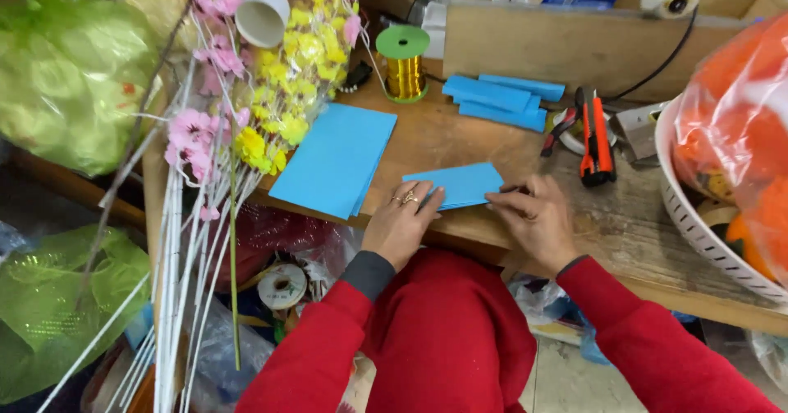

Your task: Folding small rectangular pieces of blue paper into narrow strips at a workspace.

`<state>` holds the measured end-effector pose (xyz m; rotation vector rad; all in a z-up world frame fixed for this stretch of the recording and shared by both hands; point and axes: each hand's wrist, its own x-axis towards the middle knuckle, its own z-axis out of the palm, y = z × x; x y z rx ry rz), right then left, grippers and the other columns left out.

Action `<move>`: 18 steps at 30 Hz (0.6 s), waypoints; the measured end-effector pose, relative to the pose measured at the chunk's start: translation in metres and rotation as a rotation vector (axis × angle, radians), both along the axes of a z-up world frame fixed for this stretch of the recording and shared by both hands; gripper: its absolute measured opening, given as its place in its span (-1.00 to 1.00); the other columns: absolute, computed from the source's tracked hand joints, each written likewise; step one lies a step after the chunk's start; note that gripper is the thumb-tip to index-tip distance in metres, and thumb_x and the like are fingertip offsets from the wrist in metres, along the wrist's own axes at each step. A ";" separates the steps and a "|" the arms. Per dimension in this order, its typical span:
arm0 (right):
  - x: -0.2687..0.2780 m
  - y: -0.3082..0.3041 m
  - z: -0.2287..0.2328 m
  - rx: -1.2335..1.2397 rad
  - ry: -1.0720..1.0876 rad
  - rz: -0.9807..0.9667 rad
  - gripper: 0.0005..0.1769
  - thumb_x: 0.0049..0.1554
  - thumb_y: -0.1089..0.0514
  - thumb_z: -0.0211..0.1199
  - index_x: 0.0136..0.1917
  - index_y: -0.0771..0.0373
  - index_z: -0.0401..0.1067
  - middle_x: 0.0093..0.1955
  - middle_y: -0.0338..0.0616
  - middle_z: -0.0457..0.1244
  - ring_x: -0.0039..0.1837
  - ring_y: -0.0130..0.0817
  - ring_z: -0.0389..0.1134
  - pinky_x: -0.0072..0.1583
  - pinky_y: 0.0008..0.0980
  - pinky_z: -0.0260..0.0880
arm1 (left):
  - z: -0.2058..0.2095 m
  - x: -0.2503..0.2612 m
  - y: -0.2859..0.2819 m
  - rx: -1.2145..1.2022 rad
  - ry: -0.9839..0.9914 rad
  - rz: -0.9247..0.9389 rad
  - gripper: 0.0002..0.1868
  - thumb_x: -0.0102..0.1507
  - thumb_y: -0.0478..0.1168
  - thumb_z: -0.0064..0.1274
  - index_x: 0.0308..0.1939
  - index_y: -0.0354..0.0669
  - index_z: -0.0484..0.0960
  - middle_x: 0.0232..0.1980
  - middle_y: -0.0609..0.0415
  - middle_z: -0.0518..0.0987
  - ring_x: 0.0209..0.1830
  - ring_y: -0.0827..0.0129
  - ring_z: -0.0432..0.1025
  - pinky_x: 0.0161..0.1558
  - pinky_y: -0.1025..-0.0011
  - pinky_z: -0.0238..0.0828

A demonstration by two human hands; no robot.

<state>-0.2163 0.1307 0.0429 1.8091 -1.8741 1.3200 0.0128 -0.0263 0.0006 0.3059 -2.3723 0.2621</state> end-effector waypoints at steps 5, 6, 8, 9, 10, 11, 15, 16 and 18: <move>-0.003 0.004 -0.008 0.089 0.104 0.013 -0.82 0.04 0.11 0.55 -0.05 -0.10 0.69 0.01 -0.38 0.37 0.14 -0.21 0.34 0.11 -0.21 0.34 | -0.026 -0.001 -0.001 0.155 -0.184 -0.036 -0.65 0.46 -0.17 -0.13 0.32 -0.02 0.55 0.11 0.07 0.47 0.21 0.09 0.36 0.17 0.08 0.34; -0.002 0.002 -0.007 0.115 0.166 0.021 -0.77 0.06 0.05 0.53 0.03 -0.11 0.67 0.06 -0.37 0.37 0.17 -0.21 0.32 0.13 -0.20 0.30 | -0.028 -0.001 -0.001 0.158 -0.156 -0.062 -0.65 0.46 -0.22 -0.13 0.32 -0.07 0.55 0.08 0.04 0.48 0.15 0.05 0.39 0.12 0.09 0.37; -0.002 -0.001 -0.008 0.149 0.224 0.033 -0.72 0.09 -0.01 0.51 0.10 -0.12 0.66 0.11 -0.36 0.37 0.20 -0.20 0.30 0.14 -0.19 0.27 | -0.027 -0.001 0.000 0.168 -0.130 -0.086 -0.65 0.46 -0.26 -0.13 0.31 -0.11 0.55 0.06 0.01 0.49 0.08 0.01 0.42 0.06 0.10 0.40; -0.001 -0.003 -0.010 0.168 0.209 0.059 -0.79 0.13 0.01 0.48 0.07 -0.12 0.66 0.07 -0.37 0.38 0.16 -0.22 0.31 0.15 -0.22 0.27 | -0.025 -0.001 0.000 0.170 -0.120 -0.087 -0.66 0.44 -0.26 -0.13 0.28 -0.08 0.55 0.01 0.03 0.49 0.04 0.03 0.44 0.04 0.11 0.42; 0.000 -0.004 -0.012 0.188 0.193 0.086 -0.87 0.17 0.03 0.45 0.03 -0.11 0.66 0.03 -0.38 0.40 0.12 -0.24 0.33 0.16 -0.25 0.27 | -0.023 -0.001 0.000 0.172 -0.110 -0.087 -0.68 0.43 -0.26 -0.13 0.25 -0.04 0.55 -0.04 0.06 0.50 0.01 0.05 0.46 0.01 0.13 0.44; -0.002 -0.009 -0.016 0.193 0.189 0.091 -0.87 0.17 0.03 0.45 0.03 -0.11 0.66 0.03 -0.38 0.40 0.12 -0.24 0.33 0.16 -0.25 0.27 | -0.022 -0.001 -0.001 0.178 -0.113 -0.083 -0.68 0.43 -0.26 -0.13 0.25 -0.04 0.55 -0.04 0.06 0.50 0.01 0.05 0.46 0.01 0.13 0.44; -0.004 -0.022 -0.011 0.345 -0.195 0.179 -0.83 0.16 0.13 0.45 0.06 0.03 0.65 -0.03 -0.18 0.43 0.11 -0.12 0.44 0.16 -0.11 0.40 | -0.020 -0.005 -0.008 0.306 -0.082 -0.035 -0.74 0.47 -0.22 -0.21 0.19 0.10 0.52 -0.07 0.11 0.50 -0.12 0.02 0.54 0.01 0.14 0.48; -0.003 -0.024 -0.004 0.417 -0.326 0.192 -0.78 0.15 0.17 0.44 0.10 0.11 0.63 -0.02 -0.05 0.43 0.13 -0.07 0.45 0.19 -0.02 0.41 | -0.019 -0.006 -0.011 0.334 -0.071 -0.038 -0.78 0.49 -0.16 -0.20 0.13 0.13 0.54 -0.07 0.15 0.51 -0.10 0.04 0.55 0.04 0.17 0.49; -0.002 -0.027 0.006 0.475 -0.376 0.192 -0.79 0.15 0.19 0.42 0.09 0.12 0.62 -0.04 -0.08 0.43 0.11 -0.15 0.43 0.19 -0.06 0.41 | -0.026 -0.011 -0.017 0.390 -0.053 -0.030 -0.80 0.48 -0.08 -0.14 0.12 0.17 0.56 -0.05 0.18 0.52 -0.07 0.07 0.55 0.04 0.17 0.51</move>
